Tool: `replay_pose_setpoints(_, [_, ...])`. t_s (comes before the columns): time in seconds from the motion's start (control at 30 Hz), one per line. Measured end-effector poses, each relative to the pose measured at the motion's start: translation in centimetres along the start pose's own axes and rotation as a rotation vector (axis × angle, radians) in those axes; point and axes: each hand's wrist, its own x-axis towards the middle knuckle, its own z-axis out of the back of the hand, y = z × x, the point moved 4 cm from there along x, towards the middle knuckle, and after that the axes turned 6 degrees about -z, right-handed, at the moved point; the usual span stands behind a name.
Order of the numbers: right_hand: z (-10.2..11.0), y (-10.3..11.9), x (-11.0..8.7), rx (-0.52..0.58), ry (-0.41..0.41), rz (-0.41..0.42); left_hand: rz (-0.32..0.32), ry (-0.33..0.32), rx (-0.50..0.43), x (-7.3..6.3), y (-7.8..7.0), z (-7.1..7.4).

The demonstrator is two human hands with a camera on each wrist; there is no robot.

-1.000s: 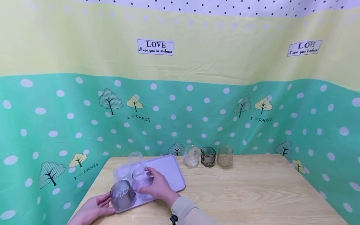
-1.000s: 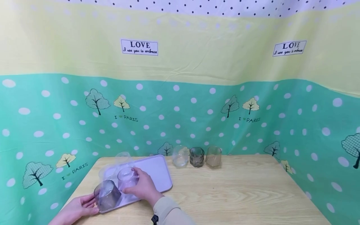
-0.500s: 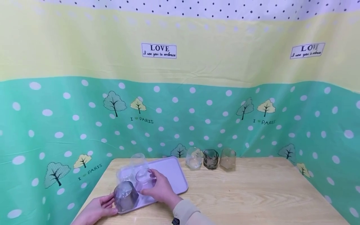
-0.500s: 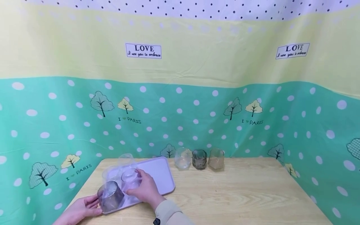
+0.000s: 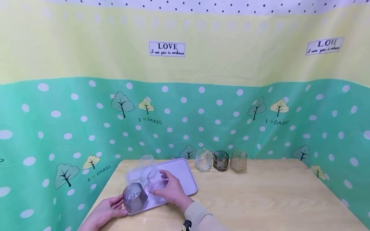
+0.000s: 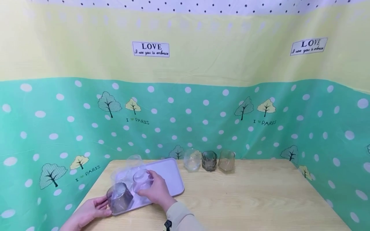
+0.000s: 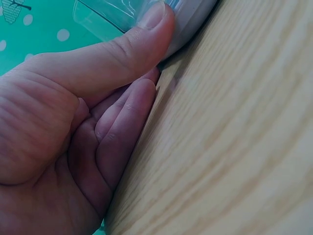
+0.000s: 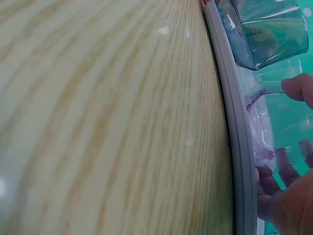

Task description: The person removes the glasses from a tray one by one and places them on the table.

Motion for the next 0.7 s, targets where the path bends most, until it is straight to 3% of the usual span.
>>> replay_pose_setpoints(0.23, [1.3, 0.1, 0.1, 0.043, -0.029, -0.01, 0.024, -0.052, 0.054, 0.2, -0.6, -0.1])
replay_pose_setpoints(0.5, [4.2, 0.5, -0.5, 0.069, -0.041, 0.005, 0.0, -0.063, 0.013, 0.6, -0.7, -0.5])
replay_pose_setpoints(0.7, [6.1, -0.1, -1.0, 0.074, -0.008, -0.017, 0.023, -0.074, 0.011, 0.0, -0.6, -0.3])
